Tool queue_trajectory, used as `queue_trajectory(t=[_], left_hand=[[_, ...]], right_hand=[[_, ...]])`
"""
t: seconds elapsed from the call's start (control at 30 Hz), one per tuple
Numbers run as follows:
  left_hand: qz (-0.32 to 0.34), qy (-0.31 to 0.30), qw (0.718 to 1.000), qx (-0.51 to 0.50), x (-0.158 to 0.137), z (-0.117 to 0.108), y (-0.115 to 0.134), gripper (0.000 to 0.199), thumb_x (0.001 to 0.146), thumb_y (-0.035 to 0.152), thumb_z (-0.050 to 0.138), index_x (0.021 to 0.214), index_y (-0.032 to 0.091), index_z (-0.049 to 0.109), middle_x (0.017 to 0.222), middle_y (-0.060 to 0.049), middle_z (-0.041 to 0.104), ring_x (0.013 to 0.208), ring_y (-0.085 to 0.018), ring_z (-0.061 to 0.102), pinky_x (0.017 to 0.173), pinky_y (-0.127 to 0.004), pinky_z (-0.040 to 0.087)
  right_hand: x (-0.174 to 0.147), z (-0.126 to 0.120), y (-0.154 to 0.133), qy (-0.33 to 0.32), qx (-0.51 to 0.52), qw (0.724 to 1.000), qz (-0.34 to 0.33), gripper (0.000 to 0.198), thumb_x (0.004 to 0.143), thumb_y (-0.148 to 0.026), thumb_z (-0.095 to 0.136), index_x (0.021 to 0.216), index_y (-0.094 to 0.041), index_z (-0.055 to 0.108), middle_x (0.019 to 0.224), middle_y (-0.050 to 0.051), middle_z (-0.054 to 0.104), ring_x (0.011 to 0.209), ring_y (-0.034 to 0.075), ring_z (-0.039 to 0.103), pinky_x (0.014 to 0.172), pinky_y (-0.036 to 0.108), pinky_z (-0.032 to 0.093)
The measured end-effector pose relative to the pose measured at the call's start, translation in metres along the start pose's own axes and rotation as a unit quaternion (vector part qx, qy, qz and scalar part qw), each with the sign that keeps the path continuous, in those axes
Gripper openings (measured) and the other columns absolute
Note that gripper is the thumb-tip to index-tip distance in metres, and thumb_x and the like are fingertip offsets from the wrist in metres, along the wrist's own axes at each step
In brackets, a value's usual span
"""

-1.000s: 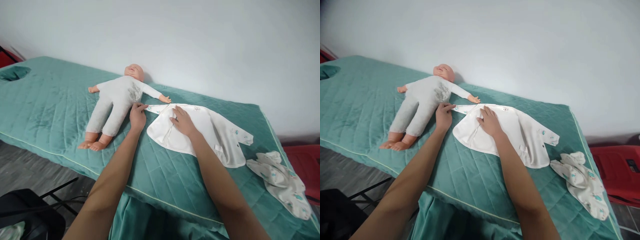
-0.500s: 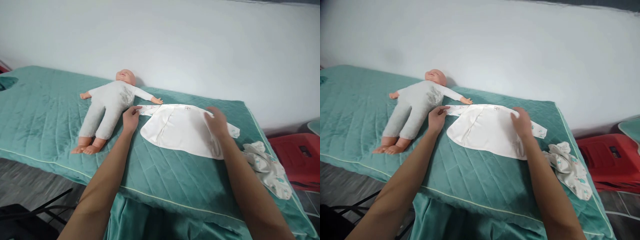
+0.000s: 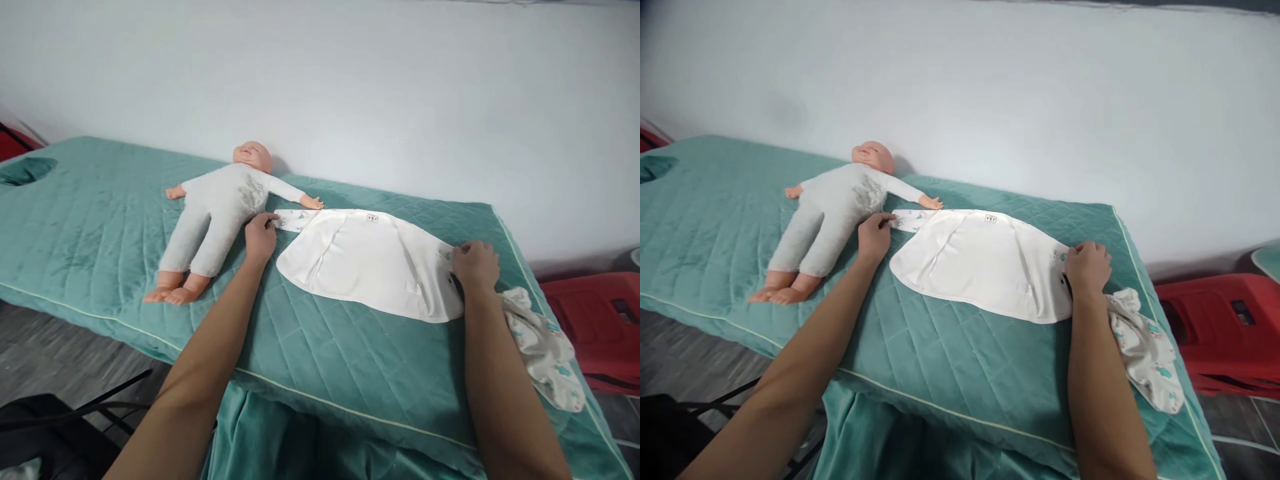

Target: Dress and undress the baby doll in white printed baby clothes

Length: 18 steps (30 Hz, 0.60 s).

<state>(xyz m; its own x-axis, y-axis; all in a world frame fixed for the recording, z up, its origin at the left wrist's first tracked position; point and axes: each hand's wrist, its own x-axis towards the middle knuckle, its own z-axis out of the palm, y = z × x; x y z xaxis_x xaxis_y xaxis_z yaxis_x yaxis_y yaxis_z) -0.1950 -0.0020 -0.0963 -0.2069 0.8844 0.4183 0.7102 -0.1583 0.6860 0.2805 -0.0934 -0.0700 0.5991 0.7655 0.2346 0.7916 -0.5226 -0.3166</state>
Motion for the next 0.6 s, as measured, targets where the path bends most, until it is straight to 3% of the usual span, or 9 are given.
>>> queue_trajectory(t=[0.1, 0.17, 0.3, 0.43, 0.5, 0.6], left_hand=[[0.004, 0.004, 1.000, 0.007, 0.000, 0.001, -0.001, 0.037, 0.082, 0.010, 0.044, 0.101, 0.015, 0.074, 0.110, -0.010, 0.075, 0.106, -0.023, 0.067, 0.102, -0.036, 0.048], [0.004, 0.000, 1.000, 0.015, 0.000, 0.002, -0.001, 0.035, 0.083, 0.011, 0.044, 0.100, 0.015, 0.074, 0.110, -0.010, 0.075, 0.106, -0.024, 0.066, 0.101, -0.036, 0.048], [0.003, -0.010, 1.000, 0.029, 0.000, 0.002, 0.000, 0.035, 0.084, 0.011, 0.045, 0.102, 0.015, 0.075, 0.109, -0.011, 0.075, 0.105, -0.024, 0.067, 0.100, -0.035, 0.048], [-0.005, -0.017, 1.000, 0.023, -0.001, 0.003, 0.004, 0.035, 0.088, 0.017, 0.046, 0.107, 0.014, 0.075, 0.111, -0.012, 0.076, 0.106, -0.025, 0.067, 0.097, -0.036, 0.048], [-0.023, -0.018, 1.000, 0.007, -0.001, 0.003, 0.005, 0.035, 0.092, 0.024, 0.046, 0.110, 0.016, 0.074, 0.109, -0.011, 0.077, 0.103, -0.024, 0.068, 0.093, -0.035, 0.049], [-0.049, -0.014, 0.999, -0.015, -0.002, 0.003, 0.004, 0.034, 0.093, 0.029, 0.046, 0.109, 0.018, 0.074, 0.107, -0.009, 0.077, 0.100, -0.023, 0.069, 0.090, -0.033, 0.050]], right_hand=[[-0.007, 0.000, -0.015, 0.044, 0.063, 0.992, -0.102, 0.026, 0.089, -0.025, 0.053, 0.106, -0.012, 0.068, 0.124, 0.023, 0.063, 0.126, 0.035, 0.055, 0.107, 0.054, 0.043], [-0.023, 0.002, -0.036, 0.047, 0.136, 0.971, -0.193, 0.028, 0.090, -0.025, 0.052, 0.111, -0.014, 0.066, 0.129, 0.020, 0.063, 0.132, 0.031, 0.052, 0.114, 0.051, 0.038], [-0.081, 0.013, -0.088, -0.066, 0.238, 0.926, -0.285, 0.041, 0.095, -0.039, 0.049, 0.129, -0.019, 0.059, 0.139, 0.016, 0.061, 0.132, 0.029, 0.055, 0.116, 0.051, 0.038], [-0.130, 0.025, -0.121, -0.174, 0.147, 0.887, -0.402, 0.059, 0.099, -0.043, 0.044, 0.145, -0.006, 0.049, 0.159, 0.023, 0.040, 0.150, 0.035, 0.034, 0.123, 0.054, 0.028], [-0.133, 0.028, -0.131, -0.197, 0.095, 0.872, -0.438, 0.061, 0.102, -0.044, 0.040, 0.149, -0.006, 0.044, 0.164, 0.021, 0.031, 0.154, 0.034, 0.026, 0.125, 0.053, 0.023], [-0.116, 0.031, -0.150, -0.217, 0.046, 0.865, -0.450, 0.059, 0.103, -0.042, 0.036, 0.152, -0.008, 0.042, 0.166, 0.017, 0.029, 0.155, 0.032, 0.025, 0.125, 0.050, 0.023]])
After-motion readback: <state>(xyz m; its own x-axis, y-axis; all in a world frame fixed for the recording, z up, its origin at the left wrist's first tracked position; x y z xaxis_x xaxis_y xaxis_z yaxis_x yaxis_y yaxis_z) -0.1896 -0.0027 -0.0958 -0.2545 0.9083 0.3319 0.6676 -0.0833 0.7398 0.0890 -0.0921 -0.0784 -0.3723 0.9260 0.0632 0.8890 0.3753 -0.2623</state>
